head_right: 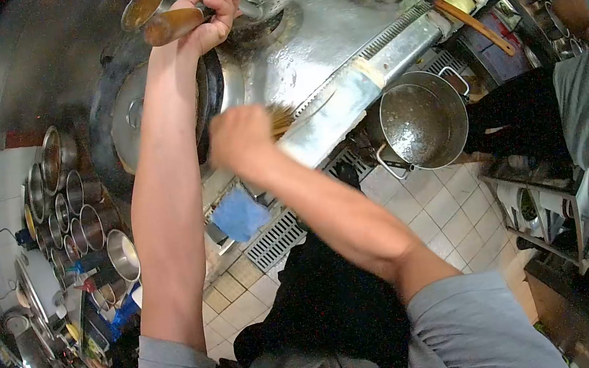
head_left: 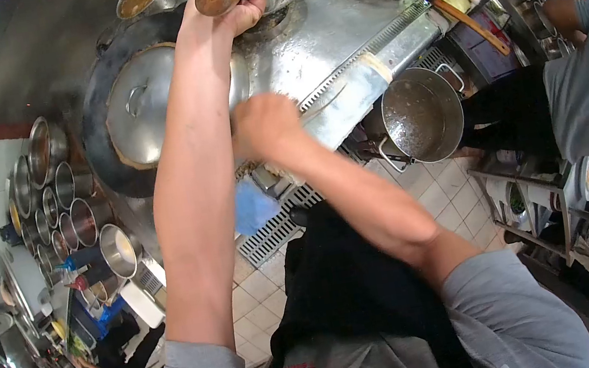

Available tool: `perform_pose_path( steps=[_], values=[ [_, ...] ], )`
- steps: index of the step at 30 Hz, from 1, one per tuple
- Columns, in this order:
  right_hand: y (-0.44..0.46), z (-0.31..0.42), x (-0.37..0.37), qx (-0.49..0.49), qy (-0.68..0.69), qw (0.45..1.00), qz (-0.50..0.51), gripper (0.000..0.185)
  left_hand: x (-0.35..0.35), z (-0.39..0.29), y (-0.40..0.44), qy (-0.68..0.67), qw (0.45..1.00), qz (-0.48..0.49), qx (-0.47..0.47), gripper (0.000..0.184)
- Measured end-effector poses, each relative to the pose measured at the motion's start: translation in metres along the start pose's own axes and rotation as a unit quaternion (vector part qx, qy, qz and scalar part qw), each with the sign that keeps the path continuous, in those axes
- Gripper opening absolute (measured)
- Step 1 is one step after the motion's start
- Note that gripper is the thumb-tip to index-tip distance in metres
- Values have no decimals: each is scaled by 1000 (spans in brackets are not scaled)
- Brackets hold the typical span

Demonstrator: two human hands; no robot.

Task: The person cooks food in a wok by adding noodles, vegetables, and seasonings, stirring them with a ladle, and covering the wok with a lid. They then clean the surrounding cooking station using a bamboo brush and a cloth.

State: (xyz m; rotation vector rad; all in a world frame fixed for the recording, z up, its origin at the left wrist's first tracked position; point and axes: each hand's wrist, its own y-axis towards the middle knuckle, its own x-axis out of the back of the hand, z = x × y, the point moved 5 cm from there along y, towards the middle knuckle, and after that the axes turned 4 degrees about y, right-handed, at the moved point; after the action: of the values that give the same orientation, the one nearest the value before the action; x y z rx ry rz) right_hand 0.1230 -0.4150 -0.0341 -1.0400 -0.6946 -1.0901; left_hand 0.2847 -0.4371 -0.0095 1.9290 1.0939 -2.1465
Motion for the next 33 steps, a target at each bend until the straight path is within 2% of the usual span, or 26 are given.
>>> perform_pose_path(
  steps=[3,4,6,7,9,10,12,15,18,20,21,23,25,26,27,29,30,32,33],
  values=[
    [-16,14,-4,53,49,997,27,31,2,-8,1,34,997,-57,-38,57],
    [-22,11,2,63,67,995,41,32,0,-8,3,31,999,-17,-7,74],
    [-25,-25,28,45,96,994,21,42,4,-11,6,23,999,-39,-20,77],
    [-20,-48,42,35,77,996,-25,44,4,-12,2,16,998,-51,-32,79],
    [-10,-92,86,-23,87,992,-86,43,-7,6,-15,-2,999,-32,-34,80],
    [3,-117,101,-25,33,986,-164,43,-8,5,-15,-6,999,-32,-31,80],
    [34,-151,121,-67,-46,978,-190,39,-6,-6,-5,-9,999,-45,-20,80],
    [74,-180,114,-74,-92,966,-230,28,-2,-12,1,-7,999,-43,-30,82],
    [89,-153,67,7,-130,984,-120,19,-8,-7,-3,-16,997,-52,-47,83],
    [75,-111,24,105,-127,981,-106,16,-13,5,-10,-13,998,-42,-45,81],
    [61,-89,7,149,-152,975,-62,16,-17,9,-9,-9,998,-36,-42,80],
    [15,-55,4,244,-124,962,4,17,-14,10,-5,-6,999,-14,-34,67],
    [5,-67,28,238,-108,965,25,18,-12,11,-5,-12,999,-29,-29,57],
    [-1,-75,39,238,-101,965,38,19,-11,12,-5,-3,999,-14,-30,43],
    [1,-91,61,217,-58,974,-12,28,-10,12,-5,0,999,-13,-36,40],
    [12,-112,77,151,-66,986,-38,26,-9,16,-6,9,999,-15,-44,34],
    [12,-110,66,129,-63,989,-34,25,-10,18,-7,2,997,-44,-56,32],
    [16,-93,26,83,-60,994,-32,23,-12,20,-5,13,999,-29,-42,31],
    [5,-73,0,118,-31,991,-54,20,-12,21,-4,18,999,-22,-33,31]
  ],
)
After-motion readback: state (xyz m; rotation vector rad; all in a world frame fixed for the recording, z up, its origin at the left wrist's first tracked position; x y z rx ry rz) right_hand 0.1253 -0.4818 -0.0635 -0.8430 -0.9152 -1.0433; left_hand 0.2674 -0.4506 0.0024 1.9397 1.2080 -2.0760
